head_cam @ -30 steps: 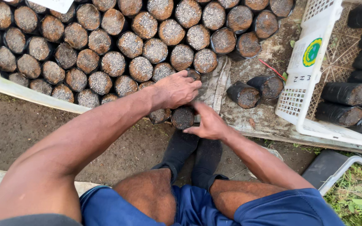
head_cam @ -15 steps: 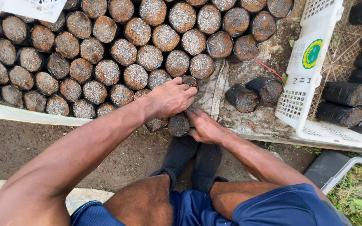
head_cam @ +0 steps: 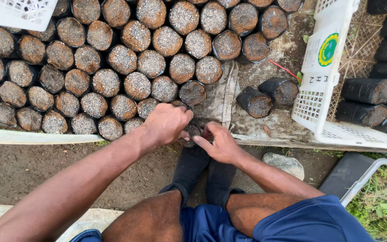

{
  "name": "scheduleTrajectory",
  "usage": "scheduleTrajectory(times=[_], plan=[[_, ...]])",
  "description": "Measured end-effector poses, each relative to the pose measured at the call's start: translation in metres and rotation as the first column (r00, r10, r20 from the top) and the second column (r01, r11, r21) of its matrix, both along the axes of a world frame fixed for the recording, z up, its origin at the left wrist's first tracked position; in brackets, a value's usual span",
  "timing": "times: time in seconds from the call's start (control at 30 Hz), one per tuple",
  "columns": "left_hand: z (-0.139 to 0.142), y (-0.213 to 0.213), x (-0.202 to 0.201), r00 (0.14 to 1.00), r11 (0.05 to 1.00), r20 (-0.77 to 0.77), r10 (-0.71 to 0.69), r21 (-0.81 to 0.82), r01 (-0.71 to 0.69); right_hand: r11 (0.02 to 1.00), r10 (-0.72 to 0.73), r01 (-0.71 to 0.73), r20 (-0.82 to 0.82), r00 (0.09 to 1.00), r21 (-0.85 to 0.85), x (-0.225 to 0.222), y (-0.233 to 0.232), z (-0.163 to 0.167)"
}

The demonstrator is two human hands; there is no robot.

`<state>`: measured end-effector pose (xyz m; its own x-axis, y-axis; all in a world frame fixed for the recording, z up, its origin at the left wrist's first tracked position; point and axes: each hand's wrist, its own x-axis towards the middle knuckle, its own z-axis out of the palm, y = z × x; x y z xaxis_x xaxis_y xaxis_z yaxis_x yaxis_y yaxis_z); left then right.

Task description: The person picks small potted seedlings from a large tray and places them into a white plastic crate. They also gather loose leaves and debris from the tray surface and deposit them into a separate bin.

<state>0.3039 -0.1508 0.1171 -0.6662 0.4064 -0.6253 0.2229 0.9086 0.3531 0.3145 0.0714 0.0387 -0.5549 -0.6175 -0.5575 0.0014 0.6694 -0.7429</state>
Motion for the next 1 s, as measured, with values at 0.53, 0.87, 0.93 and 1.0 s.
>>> scheduleTrajectory(times=[0.53, 0.87, 0.93, 1.0], plan=[[-0.006, 0.007, 0.0, 0.999, 0.997, -0.025, -0.025, -0.075, 0.023, 0.672, -0.683, 0.738, 0.334, 0.65, -0.06, -0.007, 0.051, -0.023], [-0.008, 0.026, -0.055, 0.97, 0.982, -0.172, 0.171, 0.111, -0.154, 0.76, -0.638, 0.65, -0.183, 0.748, 0.003, -0.04, 0.093, -0.037], [-0.011, 0.025, -0.06, 0.941, 0.956, -0.23, 0.247, 0.217, -0.197, 0.803, -0.576, 0.596, -0.228, 0.785, 0.025, -0.031, 0.089, -0.035], [-0.013, 0.026, -0.064, 0.919, 0.929, -0.258, 0.299, 0.298, -0.218, 0.854, -0.512, 0.519, -0.207, 0.834, -0.02, -0.018, 0.076, -0.036]])
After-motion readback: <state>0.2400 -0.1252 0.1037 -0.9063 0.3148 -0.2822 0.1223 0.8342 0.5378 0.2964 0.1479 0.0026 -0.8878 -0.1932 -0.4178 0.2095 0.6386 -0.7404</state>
